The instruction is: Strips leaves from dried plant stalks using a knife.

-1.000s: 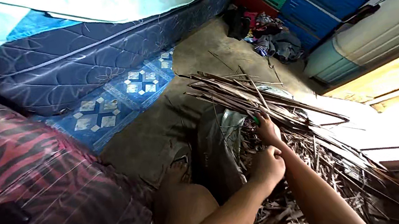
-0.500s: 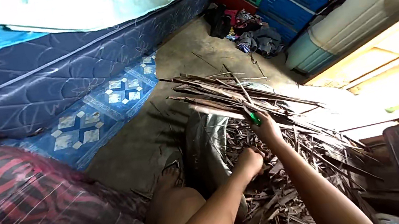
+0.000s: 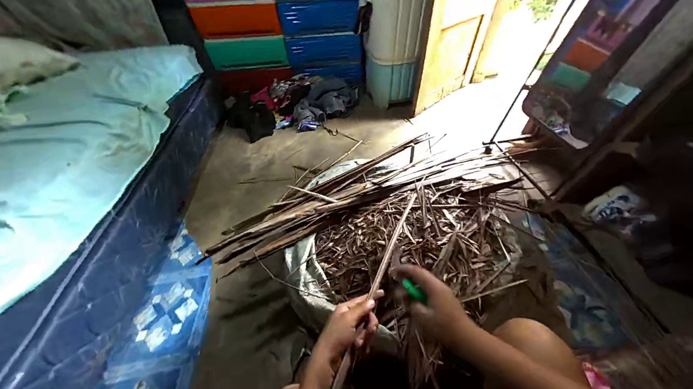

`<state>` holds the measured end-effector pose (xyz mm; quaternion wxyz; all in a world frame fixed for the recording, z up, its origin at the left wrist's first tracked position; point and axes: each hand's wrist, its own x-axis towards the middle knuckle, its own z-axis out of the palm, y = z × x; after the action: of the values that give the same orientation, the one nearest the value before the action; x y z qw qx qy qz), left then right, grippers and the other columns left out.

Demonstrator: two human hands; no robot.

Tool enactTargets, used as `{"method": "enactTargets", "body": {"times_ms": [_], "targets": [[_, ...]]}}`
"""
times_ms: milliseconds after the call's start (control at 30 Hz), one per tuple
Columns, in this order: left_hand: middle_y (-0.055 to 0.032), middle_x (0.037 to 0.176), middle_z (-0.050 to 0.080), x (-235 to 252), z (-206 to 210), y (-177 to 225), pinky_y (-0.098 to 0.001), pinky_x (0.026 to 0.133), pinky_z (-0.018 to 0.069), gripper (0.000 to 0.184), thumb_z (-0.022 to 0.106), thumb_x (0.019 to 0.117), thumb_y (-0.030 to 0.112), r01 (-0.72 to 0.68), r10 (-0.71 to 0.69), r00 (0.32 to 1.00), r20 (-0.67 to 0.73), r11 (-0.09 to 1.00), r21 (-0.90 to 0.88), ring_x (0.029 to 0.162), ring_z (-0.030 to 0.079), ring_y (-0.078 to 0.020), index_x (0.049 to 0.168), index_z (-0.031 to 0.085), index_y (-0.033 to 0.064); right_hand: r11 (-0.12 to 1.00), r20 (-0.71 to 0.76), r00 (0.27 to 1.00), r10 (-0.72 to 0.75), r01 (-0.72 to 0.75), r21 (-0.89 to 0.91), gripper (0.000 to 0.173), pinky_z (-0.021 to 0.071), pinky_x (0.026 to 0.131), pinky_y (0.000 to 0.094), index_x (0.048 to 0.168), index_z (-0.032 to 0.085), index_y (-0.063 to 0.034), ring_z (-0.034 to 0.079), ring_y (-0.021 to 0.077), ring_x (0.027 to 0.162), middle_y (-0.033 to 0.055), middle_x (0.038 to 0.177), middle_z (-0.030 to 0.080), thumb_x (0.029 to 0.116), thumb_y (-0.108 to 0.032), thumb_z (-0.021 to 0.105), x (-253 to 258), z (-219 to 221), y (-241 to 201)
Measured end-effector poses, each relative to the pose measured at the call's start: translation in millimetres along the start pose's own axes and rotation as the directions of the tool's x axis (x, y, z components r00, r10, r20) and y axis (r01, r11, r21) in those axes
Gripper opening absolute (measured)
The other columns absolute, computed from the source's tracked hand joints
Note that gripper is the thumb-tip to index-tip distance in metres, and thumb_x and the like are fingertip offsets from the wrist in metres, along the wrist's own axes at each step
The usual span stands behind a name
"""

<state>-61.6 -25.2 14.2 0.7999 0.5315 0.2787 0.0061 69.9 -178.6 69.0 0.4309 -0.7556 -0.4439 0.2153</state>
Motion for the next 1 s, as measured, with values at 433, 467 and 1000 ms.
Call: {"method": "enactTargets", "body": {"times_ms": [433,467,1000], "targets": [[0.0101,0.064,0.062,-104,36,-84,-0.0155,0.046,0.0437,0.046,0.047,0.1055,0.048,0.064,0.243,0.916,0.319,0.696,-0.715,0.047,0.051,0.0017,0.142,0.061,0.024,0.791,-0.008,0.95,0.313,-0.256,0.555,0.038,0.0399,0.055,0.0224,0.146,0.053,-0.0079,0.053,0.0035,0.065,0.0036,0.109,0.072,0.1097,-0.014,0.043,35,-18,51],[0.0119,0.062,0.059,-105,44,-96,-0.0158,0.045,0.0425,0.047,0.039,0.1079,0.049,0.038,0.175,0.954,0.244,0.736,-0.676,0.046,0.049,0.0023,0.139,0.062,0.0226,0.803,0.03,0.954,0.299,-0.269,0.533,0.038,0.0404,0.054,0.0226,0.145,0.055,-0.0089,0.052,0.0041,0.063,0.0031,0.107,0.071,0.1097,-0.015,0.043,40,-16,50],[-0.0199,0.119,0.072,-63,82,-9,-0.0445,0.091,0.0581,0.029,0.058,0.0971,0.001,0.163,0.55,0.751,-0.366,0.383,0.909,0.098,0.074,-0.0275,0.123,0.071,-0.0045,0.946,0.339,0.939,-0.053,-0.062,0.319,0.045,0.0478,0.106,0.0516,0.15,0.055,-0.0151,0.064,0.0285,0.122,0.0151,0.135,0.066,0.1055,-0.016,0.05,26,2,33]]}}
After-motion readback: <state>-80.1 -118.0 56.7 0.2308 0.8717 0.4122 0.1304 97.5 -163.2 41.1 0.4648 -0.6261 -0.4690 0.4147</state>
